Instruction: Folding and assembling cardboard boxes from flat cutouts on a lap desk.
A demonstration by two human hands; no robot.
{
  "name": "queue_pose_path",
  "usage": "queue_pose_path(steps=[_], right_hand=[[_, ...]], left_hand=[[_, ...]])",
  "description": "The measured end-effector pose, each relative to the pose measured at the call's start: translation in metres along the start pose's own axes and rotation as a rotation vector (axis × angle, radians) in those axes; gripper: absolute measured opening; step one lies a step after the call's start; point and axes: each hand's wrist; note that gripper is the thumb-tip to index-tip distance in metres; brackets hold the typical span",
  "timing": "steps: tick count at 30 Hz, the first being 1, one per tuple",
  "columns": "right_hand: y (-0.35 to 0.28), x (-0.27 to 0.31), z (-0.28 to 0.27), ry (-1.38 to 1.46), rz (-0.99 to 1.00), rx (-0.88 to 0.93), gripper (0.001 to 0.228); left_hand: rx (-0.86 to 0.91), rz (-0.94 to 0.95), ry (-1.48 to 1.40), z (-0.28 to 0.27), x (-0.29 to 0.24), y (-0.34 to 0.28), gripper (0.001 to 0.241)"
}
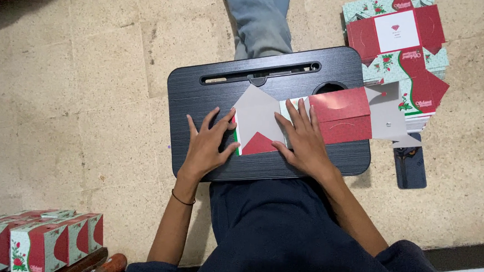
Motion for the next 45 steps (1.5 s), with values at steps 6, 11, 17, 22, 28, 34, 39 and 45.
queue_pose_path(steps=[6,11,17,22,28,34,39,45], right_hand=[[-0.001,0.004,-0.003,0.017,0.020,0.008,0.068],[0.001,0.004,-0.006,0.000,0.021,0.020,0.067],[0.000,0.002,-0.001,0.043,0.019,0.010,0.072],[0.000,0.003,-0.003,0.049,0.014,-0.022,0.081],[0.002,0.007,-0.008,0.056,0.010,-0.028,0.088],[0.014,0.030,-0.023,-0.057,0.116,0.043,0.090],[0.030,0.056,-0.014,-0.209,0.178,0.025,0.073],[0.027,0.051,-0.005,-0.284,0.169,-0.063,0.060]], left_hand=[[0.052,0.034,-0.071,-0.021,-0.013,0.002,0.060],[0.185,0.059,-0.072,-0.028,-0.008,0.038,0.109],[0.065,0.096,-0.319,-0.024,-0.017,0.051,0.110],[-0.174,0.168,-0.411,-0.007,-0.016,0.051,0.083],[-0.004,0.198,0.280,0.037,-0.043,0.036,0.057],[-0.167,0.025,0.355,0.062,-0.069,0.024,0.051],[-0.212,-0.075,0.334,0.070,-0.072,0.021,0.052],[-0.209,-0.080,0.344,0.078,-0.064,0.023,0.046]])
Point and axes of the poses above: each hand's wrist, its own y-axis towards the middle knuckle, its own z-axis out of the palm, x = y × z, and after that the axes turned 5 degrees about x, right-handed
